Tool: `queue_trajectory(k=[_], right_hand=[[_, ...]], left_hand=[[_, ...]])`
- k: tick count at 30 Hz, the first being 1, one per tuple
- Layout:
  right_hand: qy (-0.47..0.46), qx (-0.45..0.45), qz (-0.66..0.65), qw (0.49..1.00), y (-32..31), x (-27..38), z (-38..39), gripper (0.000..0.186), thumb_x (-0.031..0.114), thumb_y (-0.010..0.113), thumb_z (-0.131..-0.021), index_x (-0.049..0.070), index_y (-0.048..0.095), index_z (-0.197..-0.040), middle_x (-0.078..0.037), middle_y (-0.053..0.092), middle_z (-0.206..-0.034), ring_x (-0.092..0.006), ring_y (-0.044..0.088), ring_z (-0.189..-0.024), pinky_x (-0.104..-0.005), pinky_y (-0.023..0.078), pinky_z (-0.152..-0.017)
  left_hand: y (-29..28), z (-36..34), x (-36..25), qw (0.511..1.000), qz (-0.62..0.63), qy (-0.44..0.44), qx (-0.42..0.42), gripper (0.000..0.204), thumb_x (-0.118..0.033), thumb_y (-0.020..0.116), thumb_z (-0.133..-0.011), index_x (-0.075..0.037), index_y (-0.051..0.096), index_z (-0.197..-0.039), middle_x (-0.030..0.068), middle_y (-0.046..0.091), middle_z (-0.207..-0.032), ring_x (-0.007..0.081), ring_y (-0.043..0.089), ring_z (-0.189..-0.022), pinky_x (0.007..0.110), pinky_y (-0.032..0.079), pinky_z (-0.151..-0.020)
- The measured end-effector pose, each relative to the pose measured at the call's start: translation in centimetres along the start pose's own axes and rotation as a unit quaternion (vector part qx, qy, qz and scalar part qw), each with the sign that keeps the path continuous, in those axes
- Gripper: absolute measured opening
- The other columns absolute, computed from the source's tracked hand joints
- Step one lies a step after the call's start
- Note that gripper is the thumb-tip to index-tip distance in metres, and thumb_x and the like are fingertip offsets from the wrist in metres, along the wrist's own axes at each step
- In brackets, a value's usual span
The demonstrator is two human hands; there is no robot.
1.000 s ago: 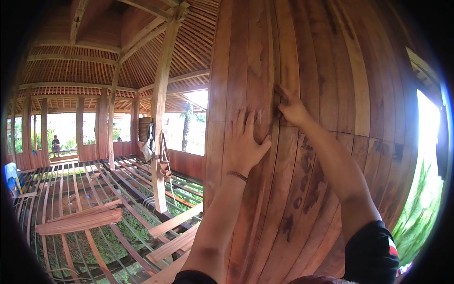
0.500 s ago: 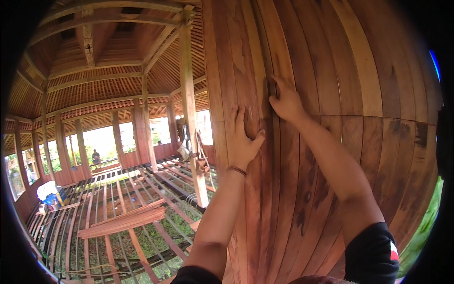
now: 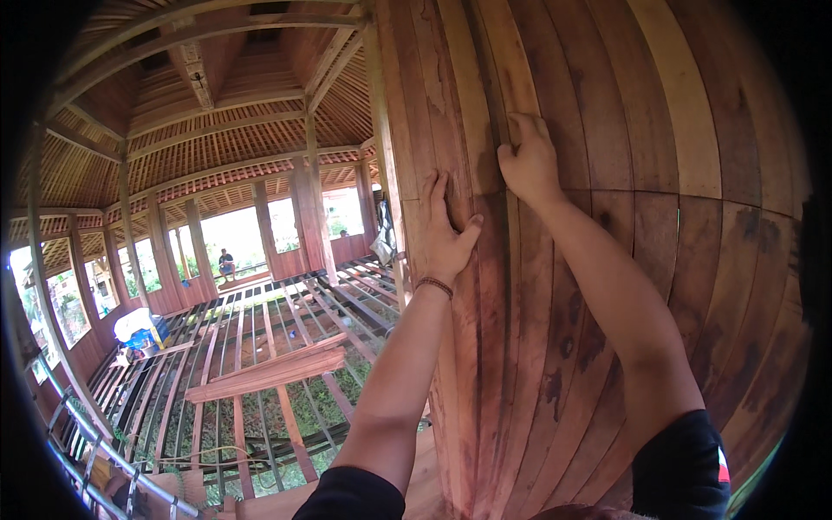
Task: The person positions a wooden strip against a curved wooden wall, then uses a nail gun to fasten it in place. The person sits on the floor during the nailing process and later stands to continue fastening the strip higher up the wall.
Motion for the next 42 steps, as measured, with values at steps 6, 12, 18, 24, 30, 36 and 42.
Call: queue_trajectory(k=[6,12,18,24,30,36,42], right_hand=[[-0.025,0.043,0.025,0.998,0.9,0.1,0.2,0.056,0.011,0.064,-0.084,0.000,0.053,-0.138,-0.027,0.054,-0.135,-0.0446,0.056,-0.123,-0.0480,0.048,-0.104],[-0.016,0.090,0.032,0.995,1.3,0.2,-0.1,0.057,0.011,0.063,-0.084,0.000,0.053,-0.139,-0.029,0.060,-0.131,-0.0426,0.058,-0.123,-0.0465,0.048,-0.105],[0.022,0.045,-0.036,0.998,1.3,-0.5,-0.9,0.056,0.010,0.064,-0.084,0.000,0.053,-0.139,-0.027,0.060,-0.132,-0.0417,0.057,-0.125,-0.0454,0.047,-0.106],[-0.009,0.013,-0.014,1.000,0.9,-0.4,-0.1,0.054,0.009,0.065,-0.085,0.000,0.053,-0.136,-0.024,0.052,-0.137,-0.0421,0.052,-0.129,-0.0463,0.046,-0.107],[0.038,0.109,0.022,0.993,2.3,-0.7,-0.4,0.058,0.009,0.066,-0.084,0.001,0.053,-0.140,-0.025,0.060,-0.134,-0.0406,0.056,-0.127,-0.0446,0.046,-0.108],[0.007,0.046,-0.051,0.998,1.9,-0.9,-0.3,0.057,0.007,0.063,-0.084,-0.003,0.054,-0.139,-0.027,0.061,-0.134,-0.0404,0.058,-0.126,-0.0431,0.045,-0.109],[-0.007,0.001,-0.024,1.000,1.8,-0.4,0.4,0.055,0.008,0.064,-0.084,-0.003,0.055,-0.137,-0.028,0.061,-0.133,-0.0420,0.056,-0.127,-0.0448,0.044,-0.109]], left_hand=[[0.2,-0.1,0.3,1.000,0.018,0.010,0.000,0.085,-0.011,0.073,-0.082,-0.003,0.032,-0.156,0.0212,0.027,-0.163,0.0372,0.026,-0.153,0.043,0.020,-0.126],[0.2,0.0,0.1,1.000,0.016,-0.010,0.005,0.085,-0.010,0.072,-0.082,-0.003,0.031,-0.156,0.0221,0.026,-0.163,0.0375,0.025,-0.153,0.043,0.020,-0.126],[0.1,0.0,-0.4,1.000,0.024,-0.014,0.009,0.085,-0.011,0.072,-0.082,-0.004,0.031,-0.157,0.0214,0.026,-0.164,0.0370,0.025,-0.153,0.043,0.019,-0.126],[0.1,-0.1,-0.1,0.999,0.031,-0.006,0.005,0.086,-0.012,0.072,-0.082,-0.004,0.031,-0.157,0.0203,0.026,-0.163,0.0366,0.025,-0.153,0.043,0.019,-0.126],[0.0,0.0,-0.5,1.000,0.001,-0.004,0.014,0.083,-0.010,0.070,-0.086,0.000,0.028,-0.157,0.0227,0.026,-0.164,0.0348,0.022,-0.155,0.042,0.018,-0.126],[-0.3,0.0,-0.8,1.000,-0.001,-0.006,-0.001,0.086,-0.015,0.074,-0.080,-0.005,0.034,-0.155,0.0206,0.029,-0.162,0.0381,0.028,-0.151,0.044,0.023,-0.125],[-0.3,-0.1,-1.0,0.999,-0.013,-0.015,0.026,0.083,-0.013,0.071,-0.086,0.001,0.029,-0.156,0.0215,0.026,-0.165,0.0351,0.021,-0.155,0.041,0.017,-0.127]])
Point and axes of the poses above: each hand's wrist, its own z-axis away from the middle knuckle, its own y-axis out of the palm, x = y × z, the point moved 4 cm from there along -z, towards the middle knuckle
